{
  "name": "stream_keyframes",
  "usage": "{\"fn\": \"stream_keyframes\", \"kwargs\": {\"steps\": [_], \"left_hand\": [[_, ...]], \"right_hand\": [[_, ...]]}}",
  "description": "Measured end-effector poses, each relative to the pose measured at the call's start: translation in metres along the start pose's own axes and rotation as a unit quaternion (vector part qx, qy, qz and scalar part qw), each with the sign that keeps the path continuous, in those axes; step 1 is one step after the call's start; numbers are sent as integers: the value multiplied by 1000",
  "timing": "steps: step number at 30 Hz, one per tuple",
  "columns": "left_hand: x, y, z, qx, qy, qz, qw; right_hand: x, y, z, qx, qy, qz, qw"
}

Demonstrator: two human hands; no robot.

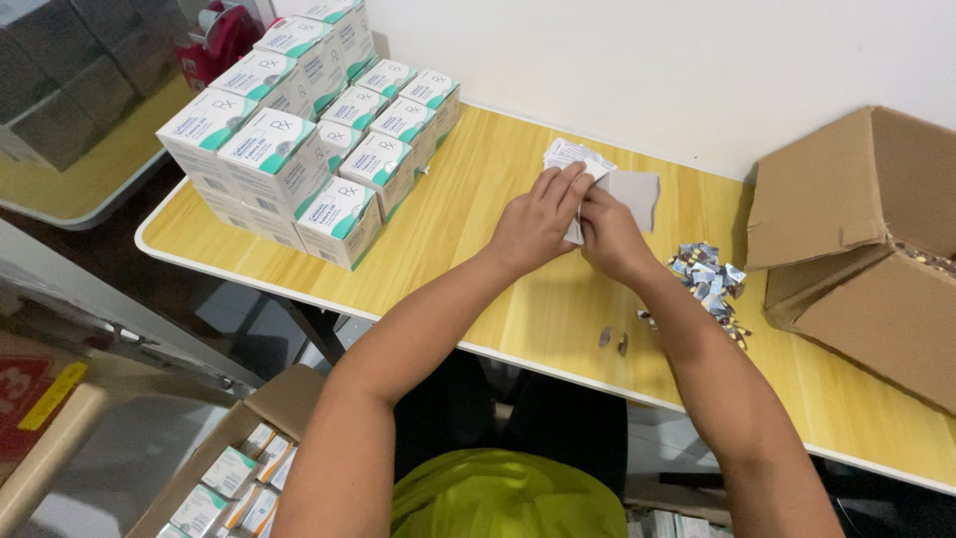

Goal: The person opens a small white box and places multiple small foil-wrapped items into it from a pile on the table. The person then closes the box and sets it aside.

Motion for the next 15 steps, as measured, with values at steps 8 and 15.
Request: {"fn": "stream_keyframes", "kwargs": {"steps": [8, 15], "left_hand": [[1, -2, 5, 3, 6, 3, 1000], [-4, -2, 3, 7, 18, 22, 1000]], "right_hand": [[-17, -5, 15, 69, 29, 75, 994], [-16, -7, 18, 109, 55, 84, 989]]}}
Point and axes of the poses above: each hand's wrist, its own y-axis towards the middle knuckle, its own z-axis out of the palm, x = y × z, the point moved 10 cm from there along y, towards the middle knuckle, and after that the axes turned 15 degrees about y, right-handed, at the moved point
